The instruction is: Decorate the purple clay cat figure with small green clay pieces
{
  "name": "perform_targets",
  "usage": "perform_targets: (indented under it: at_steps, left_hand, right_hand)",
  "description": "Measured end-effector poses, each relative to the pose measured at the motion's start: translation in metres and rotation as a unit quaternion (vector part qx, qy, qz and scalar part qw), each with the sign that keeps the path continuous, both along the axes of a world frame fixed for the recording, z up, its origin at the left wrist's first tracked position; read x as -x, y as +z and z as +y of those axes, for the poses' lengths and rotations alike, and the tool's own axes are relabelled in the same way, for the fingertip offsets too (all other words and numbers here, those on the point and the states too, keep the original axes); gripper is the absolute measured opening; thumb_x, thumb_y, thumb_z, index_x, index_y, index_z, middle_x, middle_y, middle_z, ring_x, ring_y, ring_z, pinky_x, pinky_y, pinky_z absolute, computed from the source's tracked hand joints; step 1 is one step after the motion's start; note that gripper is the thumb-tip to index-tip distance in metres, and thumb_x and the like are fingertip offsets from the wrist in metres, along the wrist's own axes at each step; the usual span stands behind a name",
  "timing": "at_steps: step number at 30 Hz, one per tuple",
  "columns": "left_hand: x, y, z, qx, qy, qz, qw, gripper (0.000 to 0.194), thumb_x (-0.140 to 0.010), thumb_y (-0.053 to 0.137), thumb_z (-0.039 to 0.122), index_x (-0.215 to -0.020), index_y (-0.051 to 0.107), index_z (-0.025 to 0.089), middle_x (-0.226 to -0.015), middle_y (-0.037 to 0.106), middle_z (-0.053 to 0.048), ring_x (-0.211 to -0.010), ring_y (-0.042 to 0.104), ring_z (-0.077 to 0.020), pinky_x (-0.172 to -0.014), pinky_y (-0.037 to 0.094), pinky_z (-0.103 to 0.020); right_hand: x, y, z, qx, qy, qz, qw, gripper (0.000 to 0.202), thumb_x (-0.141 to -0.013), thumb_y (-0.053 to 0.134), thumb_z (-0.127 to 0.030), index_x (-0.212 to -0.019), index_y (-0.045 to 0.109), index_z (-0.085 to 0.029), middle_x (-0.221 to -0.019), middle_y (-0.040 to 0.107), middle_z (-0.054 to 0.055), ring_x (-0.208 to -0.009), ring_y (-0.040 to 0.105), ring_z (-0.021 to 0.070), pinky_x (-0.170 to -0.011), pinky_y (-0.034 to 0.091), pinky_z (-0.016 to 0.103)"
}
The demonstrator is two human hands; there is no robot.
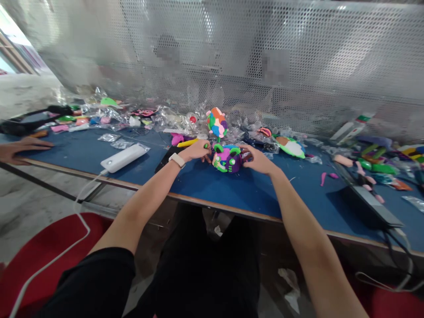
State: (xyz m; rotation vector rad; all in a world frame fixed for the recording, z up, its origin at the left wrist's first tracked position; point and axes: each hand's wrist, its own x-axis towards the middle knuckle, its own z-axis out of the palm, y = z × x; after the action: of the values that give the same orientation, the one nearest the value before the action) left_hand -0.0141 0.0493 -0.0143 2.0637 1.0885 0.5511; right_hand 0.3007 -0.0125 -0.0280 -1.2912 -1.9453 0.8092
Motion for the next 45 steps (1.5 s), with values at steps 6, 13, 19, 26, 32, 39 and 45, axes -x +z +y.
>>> perform_targets:
  at_steps: [6, 13, 19, 26, 32, 39, 45]
  left_hand:
    - [-0.003, -0.008, 0.009, -0.133, -0.003, 0.028, 0.991, 0.020, -0.077, 0.062, 0.009, -0.092, 0.054, 0.020, -0.097, 0.071, -0.006, -0.088, 0.067, -0.0178, -0.082, 0.052, -0.033]
    - [-0.011, -0.024, 0.009, -0.209, -0.036, 0.046, 0.976, 0.021, -0.083, 0.059, 0.013, -0.102, 0.053, 0.021, -0.101, 0.069, -0.008, -0.093, 0.065, -0.0229, -0.085, 0.048, -0.036]
    - [-0.014, -0.027, 0.008, -0.229, -0.043, 0.033, 0.972, 0.024, -0.085, 0.062, 0.017, -0.106, 0.053, 0.022, -0.105, 0.070, -0.009, -0.096, 0.066, -0.0253, -0.084, 0.047, -0.037]
    - [-0.010, -0.014, 0.008, -0.225, -0.034, -0.017, 0.974, 0.021, -0.078, 0.057, 0.006, -0.083, 0.045, 0.022, -0.085, 0.062, -0.002, -0.077, 0.057, -0.0164, -0.073, 0.042, -0.032]
    - [-0.014, -0.012, 0.005, -0.212, -0.043, -0.039, 0.976, 0.021, -0.079, 0.056, 0.008, -0.080, 0.041, 0.022, -0.080, 0.056, 0.000, -0.073, 0.051, -0.0148, -0.069, 0.039, -0.032]
    - [-0.014, -0.009, 0.001, -0.213, -0.048, -0.057, 0.974, 0.019, -0.081, 0.052, 0.010, -0.088, 0.041, 0.023, -0.083, 0.055, -0.001, -0.076, 0.052, -0.0163, -0.074, 0.040, -0.033]
    - [-0.008, 0.002, -0.003, -0.218, -0.064, -0.077, 0.971, 0.016, -0.079, 0.051, 0.012, -0.086, 0.041, 0.023, -0.083, 0.054, -0.001, -0.075, 0.050, -0.0179, -0.076, 0.040, -0.036]
  right_hand:
    - [-0.008, 0.001, 0.001, -0.055, -0.018, -0.029, 0.998, 0.074, -0.069, 0.073, -0.021, -0.142, 0.062, -0.026, -0.137, 0.069, 0.013, -0.118, 0.070, 0.0338, -0.109, 0.057, 0.062]
    - [0.012, -0.004, -0.004, -0.064, 0.051, -0.054, 0.995, 0.113, -0.069, 0.092, -0.059, -0.164, 0.037, -0.032, -0.175, 0.035, 0.013, -0.163, 0.035, 0.0404, -0.135, 0.027, 0.067]
    - [0.033, -0.019, 0.000, -0.138, 0.008, -0.045, 0.989, 0.116, -0.061, 0.093, -0.073, -0.157, 0.046, -0.027, -0.161, 0.048, 0.018, -0.153, 0.046, 0.0435, -0.131, 0.033, 0.067]
    - [0.023, 0.001, -0.013, -0.169, 0.040, -0.025, 0.985, 0.095, -0.066, 0.095, -0.064, -0.148, 0.056, -0.033, -0.150, 0.059, 0.012, -0.140, 0.058, 0.0390, -0.121, 0.047, 0.064]
    - [0.018, 0.004, -0.014, -0.173, 0.085, -0.058, 0.979, 0.092, -0.068, 0.095, -0.061, -0.147, 0.058, -0.033, -0.154, 0.057, 0.013, -0.146, 0.054, 0.0386, -0.124, 0.044, 0.064]
    - [0.029, 0.000, -0.010, -0.197, 0.047, 0.003, 0.979, 0.066, -0.085, 0.080, -0.068, -0.138, 0.066, -0.031, -0.144, 0.067, 0.011, -0.137, 0.063, 0.0334, -0.121, 0.049, 0.060]
    - [0.019, 0.014, -0.015, -0.207, 0.018, 0.057, 0.976, 0.033, -0.092, 0.076, -0.057, -0.108, 0.080, -0.028, -0.111, 0.082, 0.006, -0.104, 0.077, 0.0256, -0.092, 0.063, 0.045]
